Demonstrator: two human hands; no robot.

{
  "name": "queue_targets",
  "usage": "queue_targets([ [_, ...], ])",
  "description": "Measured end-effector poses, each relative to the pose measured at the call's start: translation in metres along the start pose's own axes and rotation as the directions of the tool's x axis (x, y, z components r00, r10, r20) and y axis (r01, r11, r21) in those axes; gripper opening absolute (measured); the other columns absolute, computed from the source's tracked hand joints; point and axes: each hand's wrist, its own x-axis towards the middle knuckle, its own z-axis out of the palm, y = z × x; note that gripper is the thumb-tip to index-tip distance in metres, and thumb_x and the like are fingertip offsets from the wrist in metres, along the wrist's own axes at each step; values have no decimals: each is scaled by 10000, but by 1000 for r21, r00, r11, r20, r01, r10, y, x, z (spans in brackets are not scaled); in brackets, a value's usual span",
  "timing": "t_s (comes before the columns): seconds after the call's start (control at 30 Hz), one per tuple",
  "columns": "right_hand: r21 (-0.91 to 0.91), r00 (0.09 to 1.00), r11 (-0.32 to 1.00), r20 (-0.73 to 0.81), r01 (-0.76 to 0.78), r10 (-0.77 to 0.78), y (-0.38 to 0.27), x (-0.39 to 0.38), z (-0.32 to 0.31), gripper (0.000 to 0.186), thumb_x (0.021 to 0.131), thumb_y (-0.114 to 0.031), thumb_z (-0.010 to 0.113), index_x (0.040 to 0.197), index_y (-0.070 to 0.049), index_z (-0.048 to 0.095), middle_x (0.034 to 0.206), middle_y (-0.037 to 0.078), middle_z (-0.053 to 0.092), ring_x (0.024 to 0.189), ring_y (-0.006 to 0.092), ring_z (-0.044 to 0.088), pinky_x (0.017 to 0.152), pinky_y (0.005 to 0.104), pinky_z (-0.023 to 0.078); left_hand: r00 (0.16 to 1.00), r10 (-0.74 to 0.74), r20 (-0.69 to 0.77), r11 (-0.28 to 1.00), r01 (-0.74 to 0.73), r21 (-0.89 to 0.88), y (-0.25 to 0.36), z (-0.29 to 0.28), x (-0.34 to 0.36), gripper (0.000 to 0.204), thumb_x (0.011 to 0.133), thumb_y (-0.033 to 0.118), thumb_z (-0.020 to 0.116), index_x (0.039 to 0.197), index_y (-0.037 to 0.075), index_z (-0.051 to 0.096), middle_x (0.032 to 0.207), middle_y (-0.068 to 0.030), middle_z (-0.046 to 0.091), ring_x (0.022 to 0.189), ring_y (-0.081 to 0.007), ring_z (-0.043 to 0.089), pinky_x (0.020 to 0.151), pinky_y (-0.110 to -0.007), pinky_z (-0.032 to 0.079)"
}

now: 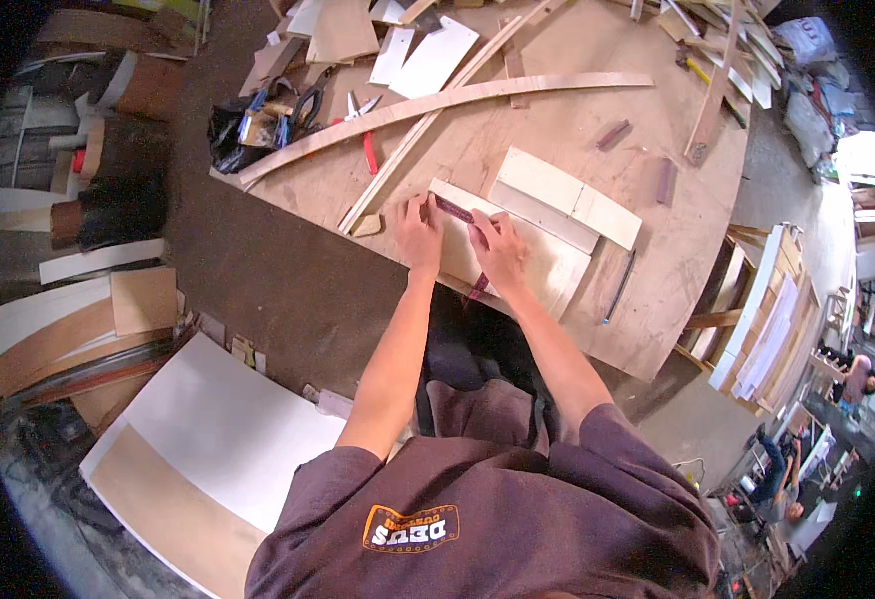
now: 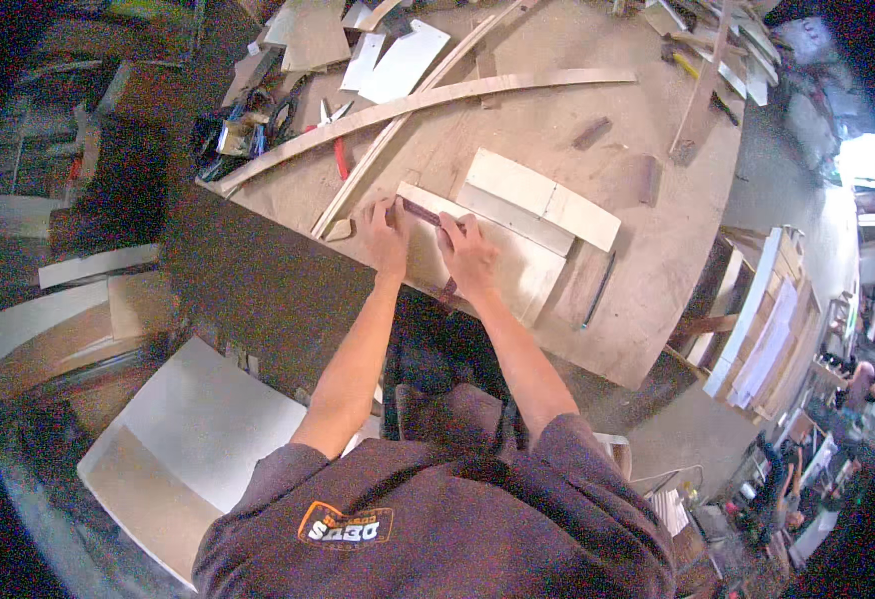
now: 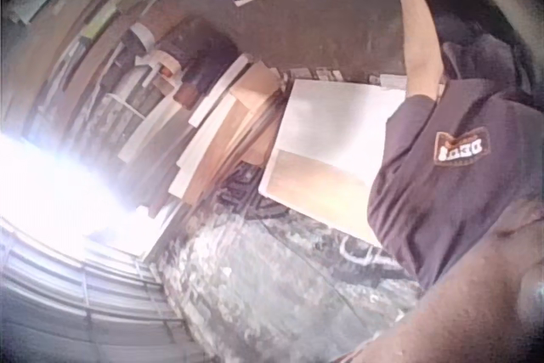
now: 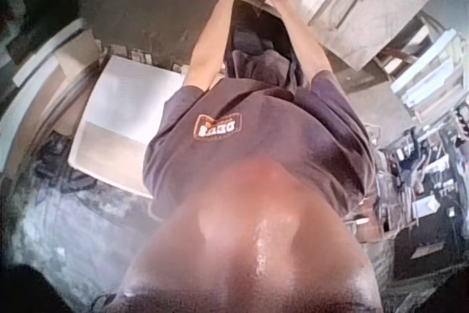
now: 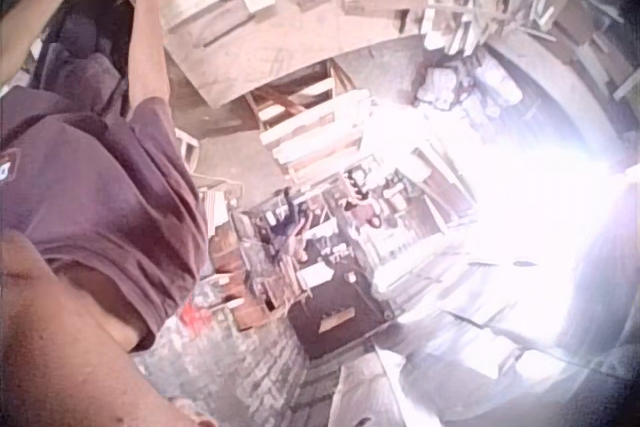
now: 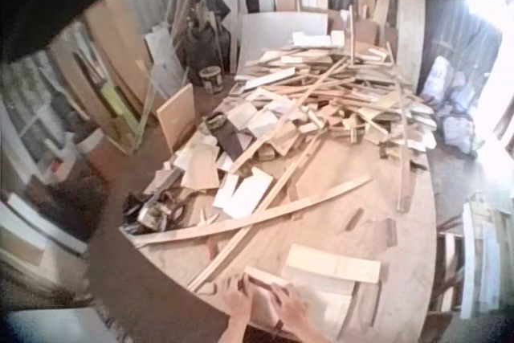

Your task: The person measures a piece of wood with a measuring tape, winds up the tape, and saws the wood using a hand saw.

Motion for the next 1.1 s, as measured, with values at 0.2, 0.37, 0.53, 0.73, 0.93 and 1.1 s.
queue_targets([
  [0.2, -72, 998, 997, 67, 0, 5, -1, 2, -1, 209, 912, -274, 620, 1099, -202, 678, 933, 71, 590, 766, 250, 661, 637, 403, 532, 993, 109, -40, 991, -105, 84, -12, 4, 2, 102, 868, 99, 651, 885, 23, 584, 850, -153, 607, 844, -346, 563, 741, -437, 465],
  [0.37, -8, 987, 996, 130, -89, 89, -16, 8, -19, 205, 932, -272, 590, 1105, -183, 654, 937, 92, 612, 801, 274, 662, 672, 426, 521, 995, 99, -25, 985, -94, 147, -15, 7, 0, 122, 878, 124, 638, 869, 25, 567, 854, -159, 607, 857, -353, 564, 759, -438, 463],
  [0.53, -14, 910, 942, 253, -336, 329, -16, 22, -27, 217, 909, -299, 611, 1051, -135, 623, 905, 121, 678, 844, 320, 660, 700, 463, 501, 997, 73, -9, 993, -72, 91, -15, 9, 4, 128, 886, 139, 624, 864, 30, 562, 849, -153, 601, 861, -352, 564, 764, -446, 461],
  [0.73, -30, 868, 900, 253, -434, 427, 22, 11, -32, 345, 822, -422, 693, 888, -86, 654, 828, 125, 699, 796, 335, 666, 704, 447, 494, 994, -14, 110, 994, 2, 105, -8, 4, 1, 196, 913, 220, 592, 931, 25, 585, 959, -149, 608, 981, -348, 551, 863, -452, 446],
  [0.93, -102, 747, 848, 427, -520, 509, 38, 3, -64, 443, 790, -506, 705, 821, -64, 706, 842, 137, 704, 835, 321, 669, 736, 429, 502, 997, 52, 48, 990, -58, 129, -19, 3, 0, 166, 908, 179, 601, 912, 17, 565, 912, -148, 600, 900, -341, 565, 793, -441, 468],
  [1.1, -26, 749, 848, 456, -529, 481, 64, -10, -75, 488, 774, -533, 710, 862, -53, 738, 869, 159, 702, 848, 335, 670, 755, 424, 511, 993, 94, 68, 981, -104, 163, -15, 7, 1, 165, 913, 175, 594, 909, 15, 555, 911, -149, 596, 910, -346, 560, 797, -443, 457],
])
